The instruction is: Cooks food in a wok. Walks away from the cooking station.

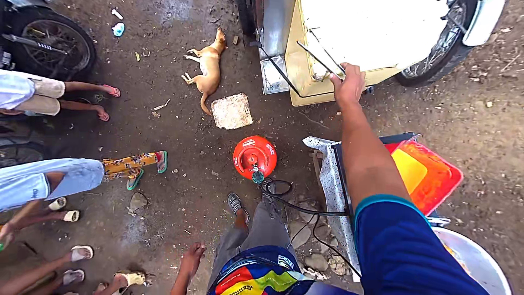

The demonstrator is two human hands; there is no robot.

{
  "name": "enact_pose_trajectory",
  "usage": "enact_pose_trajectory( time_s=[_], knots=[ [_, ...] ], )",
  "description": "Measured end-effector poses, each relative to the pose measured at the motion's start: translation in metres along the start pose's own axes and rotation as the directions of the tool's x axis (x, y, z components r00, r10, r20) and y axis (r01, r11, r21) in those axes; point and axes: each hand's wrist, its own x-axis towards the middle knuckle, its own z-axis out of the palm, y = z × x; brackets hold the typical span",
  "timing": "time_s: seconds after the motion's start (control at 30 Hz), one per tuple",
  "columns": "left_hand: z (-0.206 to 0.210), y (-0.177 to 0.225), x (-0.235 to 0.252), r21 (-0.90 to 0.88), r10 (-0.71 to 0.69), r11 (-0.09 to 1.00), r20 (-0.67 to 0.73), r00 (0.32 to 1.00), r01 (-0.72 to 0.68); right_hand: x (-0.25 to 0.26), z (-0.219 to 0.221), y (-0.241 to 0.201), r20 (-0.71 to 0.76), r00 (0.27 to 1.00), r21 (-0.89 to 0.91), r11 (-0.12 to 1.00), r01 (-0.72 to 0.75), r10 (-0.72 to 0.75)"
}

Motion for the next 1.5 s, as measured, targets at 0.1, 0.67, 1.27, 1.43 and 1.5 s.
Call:
enact_pose_trajectory(
  time_s=[0.1, 0.67, 1.27, 1.43, 1.5],
  knots=[
    [0.003, 0.031, 0.0, -0.011, 0.077, 0.997, 0.006, 0.997, -0.077, 0.011, -0.001, 0.002, 0.012, 1.0, -0.007, 1.0, 0.021, -0.021],
    [0.0, -0.002, 0.024, 0.034, 0.02, 0.999, 0.031, 0.999, -0.021, -0.068, -0.005, -0.041, -0.117, 0.99, 0.012, 0.997, -0.075, 0.076],
    [-0.06, 0.099, 0.112, 0.207, 0.357, 0.887, 0.261, 0.897, -0.413, -0.526, 0.028, -0.081, 0.773, 0.632, 0.078, 0.981, -0.179, 0.053],
    [-0.093, 0.066, 0.145, 0.334, 0.313, 0.85, 0.301, 0.901, -0.407, -0.545, -0.03, -0.157, 0.468, 0.882, 0.257, 0.946, -0.197, 0.056],
    [-0.104, 0.052, 0.144, 0.414, 0.27, 0.826, 0.305, 0.913, -0.382, -0.565, -0.047, -0.18, 0.4, 0.916, 0.307, 0.937, -0.165, 0.03]
  ],
)
